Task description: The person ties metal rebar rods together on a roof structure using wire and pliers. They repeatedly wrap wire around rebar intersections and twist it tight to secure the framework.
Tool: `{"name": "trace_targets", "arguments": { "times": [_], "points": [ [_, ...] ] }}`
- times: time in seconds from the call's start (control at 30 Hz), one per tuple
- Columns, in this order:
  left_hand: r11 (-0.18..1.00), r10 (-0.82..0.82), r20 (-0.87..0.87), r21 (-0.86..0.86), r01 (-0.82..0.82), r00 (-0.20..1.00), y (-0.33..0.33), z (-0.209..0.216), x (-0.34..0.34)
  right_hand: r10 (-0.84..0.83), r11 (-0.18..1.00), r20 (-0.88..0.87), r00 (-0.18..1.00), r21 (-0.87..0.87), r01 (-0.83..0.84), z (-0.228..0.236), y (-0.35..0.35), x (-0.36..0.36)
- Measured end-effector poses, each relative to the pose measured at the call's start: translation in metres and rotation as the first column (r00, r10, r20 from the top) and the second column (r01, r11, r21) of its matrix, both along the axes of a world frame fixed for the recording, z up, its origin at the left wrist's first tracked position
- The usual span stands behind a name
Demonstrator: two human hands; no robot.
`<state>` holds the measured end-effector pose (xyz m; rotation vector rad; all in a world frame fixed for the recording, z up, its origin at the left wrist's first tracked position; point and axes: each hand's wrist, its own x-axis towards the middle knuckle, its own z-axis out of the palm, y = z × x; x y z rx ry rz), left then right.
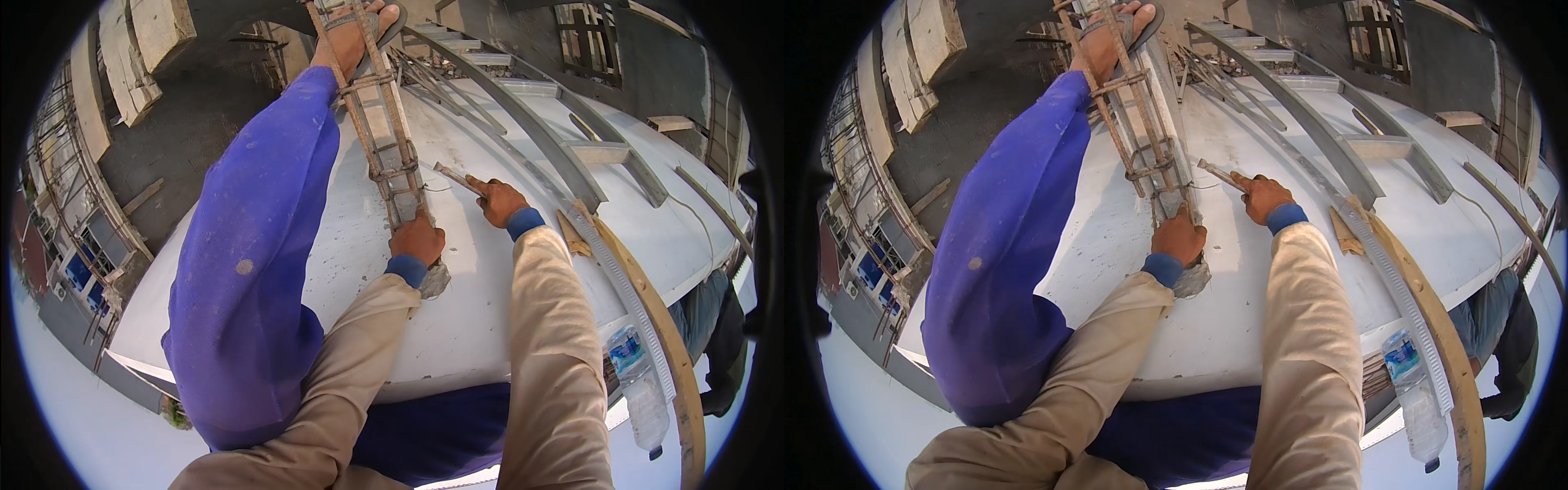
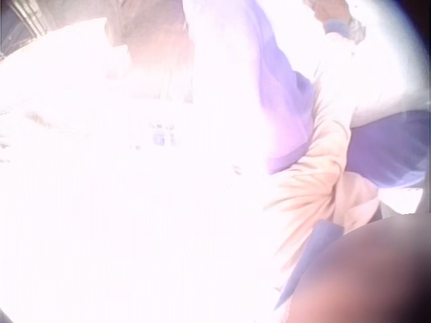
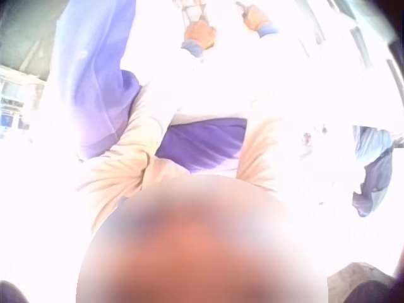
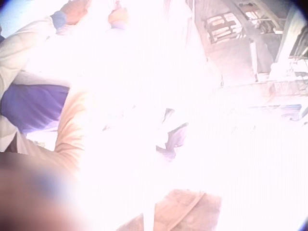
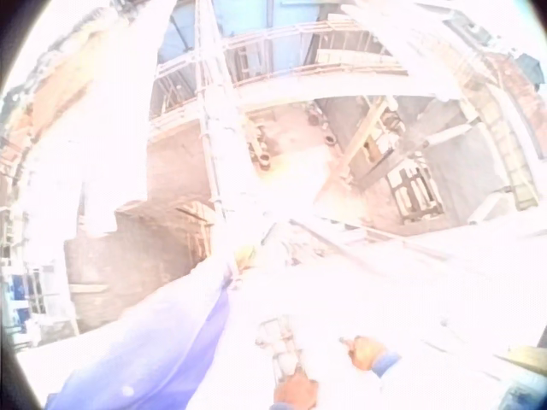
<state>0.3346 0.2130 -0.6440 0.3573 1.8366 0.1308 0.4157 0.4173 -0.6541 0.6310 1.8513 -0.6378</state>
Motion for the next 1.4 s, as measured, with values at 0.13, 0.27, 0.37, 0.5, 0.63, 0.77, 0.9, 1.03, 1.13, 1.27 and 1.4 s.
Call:
{"name": "trace_targets", "arguments": {
  "times": [0.13,0.27,0.37,0.5,0.63,0.77,0.9,1.03,1.13,1.27,1.4],
  "points": [
    [0.998,0.065,0.043,-0.003,-0.065,0.997,0.008,-0.029,-0.001,0.083,0.994,0.059,0.995,-0.079,-0.079,-0.022,0.016,0.004],
    [0.860,0.509,0.180,-0.057,-0.507,0.842,0.011,-0.053,0.002,0.114,0.977,0.034,0.993,-0.185,-0.106,-0.041,0.023,-0.001],
    [0.935,0.351,0.021,0.047,-0.352,0.936,0.009,-0.053,0.011,0.138,0.949,0.036,0.990,-0.289,-0.122,-0.053,0.026,-0.007],
    [0.954,0.296,-0.099,0.077,-0.289,0.950,0.011,-0.043,0.017,0.109,0.915,0.078,0.991,-0.398,-0.069,-0.064,0.031,-0.011],
    [0.933,0.352,-0.067,-0.047,-0.356,0.933,0.018,-0.034,0.012,0.124,0.892,0.075,0.989,-0.444,-0.078,-0.068,0.038,-0.012],
    [0.936,0.353,-0.056,0.032,-0.352,0.934,0.019,-0.030,0.007,0.112,0.874,0.028,0.993,-0.479,-0.085,-0.067,0.043,-0.010],
    [0.939,0.334,-0.057,0.106,-0.327,0.941,0.014,-0.036,0.007,0.078,0.862,-0.013,0.997,-0.501,-0.074,-0.063,0.045,-0.008],
    [0.958,0.278,0.030,0.069,-0.279,0.960,0.009,-0.048,0.004,0.101,0.886,-0.085,0.991,-0.445,-0.129,-0.061,0.044,-0.009],
    [0.953,0.285,0.122,0.075,-0.295,0.951,0.007,-0.055,0.003,0.233,0.876,-0.168,0.958,-0.391,-0.282,-0.062,0.044,-0.014],
    [0.969,0.228,0.039,0.093,-0.230,0.973,0.005,-0.057,0.003,0.280,0.871,-0.214,0.936,-0.354,-0.341,-0.063,0.043,-0.023],
    [0.964,0.261,0.083,0.036,-0.264,0.962,0.007,-0.057,0.001,0.399,0.848,-0.279,0.874,-0.250,-0.467,-0.062,0.047,-0.036]
  ]
}}
